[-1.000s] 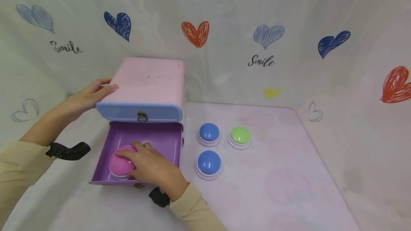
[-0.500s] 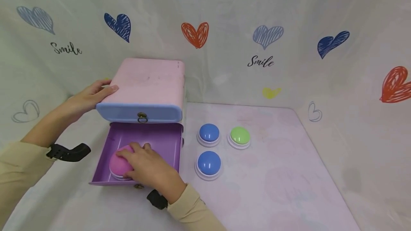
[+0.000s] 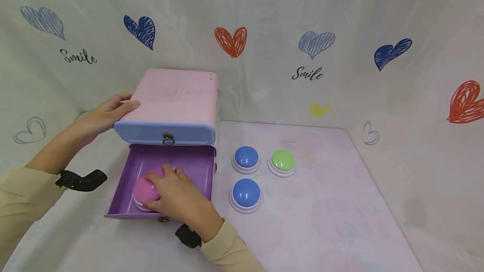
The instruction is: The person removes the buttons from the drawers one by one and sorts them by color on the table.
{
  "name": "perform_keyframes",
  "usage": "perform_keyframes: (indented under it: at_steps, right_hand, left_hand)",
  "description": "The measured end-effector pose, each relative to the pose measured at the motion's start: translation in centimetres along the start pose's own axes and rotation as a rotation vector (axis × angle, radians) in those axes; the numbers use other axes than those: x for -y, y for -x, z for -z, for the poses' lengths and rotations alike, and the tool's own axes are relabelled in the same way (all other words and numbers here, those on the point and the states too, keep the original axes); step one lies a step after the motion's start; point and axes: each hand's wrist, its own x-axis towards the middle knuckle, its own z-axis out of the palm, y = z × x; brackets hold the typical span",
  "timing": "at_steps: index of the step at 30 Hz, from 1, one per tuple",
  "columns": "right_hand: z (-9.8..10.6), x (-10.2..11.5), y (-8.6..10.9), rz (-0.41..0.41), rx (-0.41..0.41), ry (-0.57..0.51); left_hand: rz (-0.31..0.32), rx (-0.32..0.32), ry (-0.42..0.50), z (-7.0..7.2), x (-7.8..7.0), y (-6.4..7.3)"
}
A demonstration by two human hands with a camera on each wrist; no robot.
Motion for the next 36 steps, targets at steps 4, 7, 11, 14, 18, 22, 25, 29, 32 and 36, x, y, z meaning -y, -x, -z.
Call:
perform_keyframes:
  at_steps: [4,7,11,14,18,22,25,29,32,36]
  right_hand:
    - [0.6,-0.3,0.7,-0.012,-0.036,-0.040]
    - [1.1,-0.5,1.2,-0.018,-0.057,-0.074]
    - [1.7,-1.0,1.9,-0.011,-0.100,-0.105]
    - [2.1,-1.6,2.5,-0.003,-0.143,-0.119]
    - [2.5,-2.5,3.4,-0.007,-0.196,-0.137]
    - [2.7,-3.3,4.1,-0.005,-0.235,-0.168]
    - [2.8,-3.9,4.6,0.009,-0.272,-0.185]
    - [3.0,-4.7,5.4,0.024,-0.325,-0.196]
    - [3.2,-5.4,6.0,0.025,-0.367,-0.207]
    - [3.7,-6.5,7.0,0.014,-0.423,-0.214]
  left_hand:
    - [0.009,0.001,0.001,0.0,-0.1,0.0]
    - [0.022,0.000,0.001,0.1,0.0,0.0]
    - [0.027,0.002,0.003,0.2,0.2,0.0]
    - [0.025,0.003,0.002,0.3,0.3,0.1]
    - [0.019,0.002,-0.003,0.2,0.2,0.1]
    - [0.018,0.006,-0.003,0.2,0.2,0.0]
    - [0.016,0.004,-0.004,0.2,0.2,0.0]
    - [0.012,0.005,-0.010,0.2,0.1,0.0]
    - [0.009,0.011,-0.008,0.2,0.0,0.0]
    - [0.009,0.018,0.001,0.3,0.0,-0.1]
